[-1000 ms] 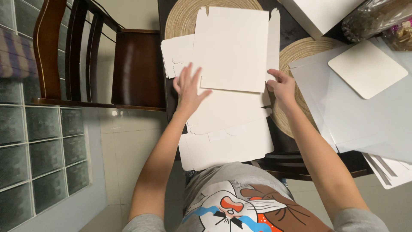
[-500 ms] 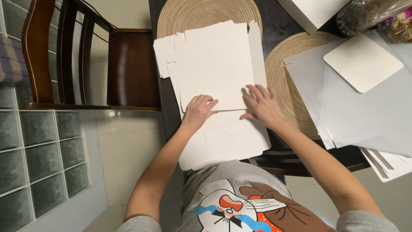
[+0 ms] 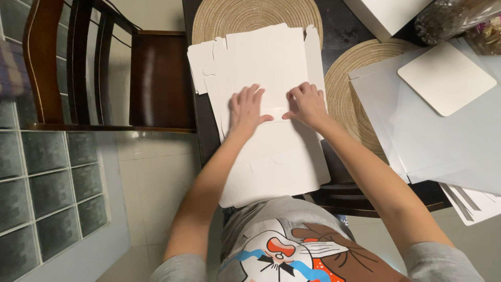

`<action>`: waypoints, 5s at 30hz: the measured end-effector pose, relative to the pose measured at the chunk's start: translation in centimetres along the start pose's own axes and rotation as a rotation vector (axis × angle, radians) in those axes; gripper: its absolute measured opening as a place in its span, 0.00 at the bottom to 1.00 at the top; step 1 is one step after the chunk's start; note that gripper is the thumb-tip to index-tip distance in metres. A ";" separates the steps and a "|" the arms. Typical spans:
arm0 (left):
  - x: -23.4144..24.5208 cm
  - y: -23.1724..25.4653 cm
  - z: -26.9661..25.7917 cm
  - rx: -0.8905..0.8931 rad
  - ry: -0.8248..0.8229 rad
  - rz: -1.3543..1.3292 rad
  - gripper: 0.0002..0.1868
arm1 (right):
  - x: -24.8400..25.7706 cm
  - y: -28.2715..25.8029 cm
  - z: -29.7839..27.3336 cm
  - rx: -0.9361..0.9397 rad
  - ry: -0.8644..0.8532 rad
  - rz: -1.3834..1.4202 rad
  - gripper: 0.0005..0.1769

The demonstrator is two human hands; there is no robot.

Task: The person assembles several white cardboard boxes by folding along pre-scored lines and tucking flaps into slots. They handle flat sheets, fold them into box shapes, and stack the finished boxes on the table.

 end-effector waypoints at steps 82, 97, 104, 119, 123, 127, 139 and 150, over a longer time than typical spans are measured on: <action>1.1 -4.5 -12.9 0.558 0.633 -0.894 0.17 | -6.9 2.4 -11.3 -0.409 0.598 1.093 0.18; 1.6 -2.3 -12.1 0.284 0.374 -0.527 0.26 | -4.3 -0.5 -11.7 -0.360 0.418 0.902 0.22; 2.2 -2.3 -12.3 0.096 0.230 -0.588 0.12 | -4.2 2.3 -11.3 -0.154 0.382 0.526 0.01; 4.1 3.5 -10.0 -0.181 -0.177 -0.353 0.69 | -0.1 -4.4 -9.4 0.508 0.295 0.094 0.25; 8.6 -0.2 -9.3 -0.186 -0.218 -0.376 0.79 | 2.2 -2.8 -9.6 0.531 0.221 0.360 0.21; 8.9 -2.9 -8.9 -0.331 -0.115 -0.111 0.61 | 5.6 -0.8 -9.5 0.486 0.207 0.408 0.21; 2.4 -0.1 -9.5 -0.400 0.054 -0.243 0.28 | 3.3 -4.2 -11.1 0.467 0.089 0.064 0.24; 4.7 -2.4 -5.5 0.008 -0.204 -0.517 0.07 | 1.0 -1.2 -10.0 -0.026 -0.104 0.303 0.16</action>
Point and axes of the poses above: each hand's wrist, its own z-axis towards the middle knuckle, its own x-axis out of the back of the hand, y = z × x, the point moved 2 cm from there along z, towards the middle knuckle, and after that the axes turned 11 degrees about -z, right-handed, at the moved point
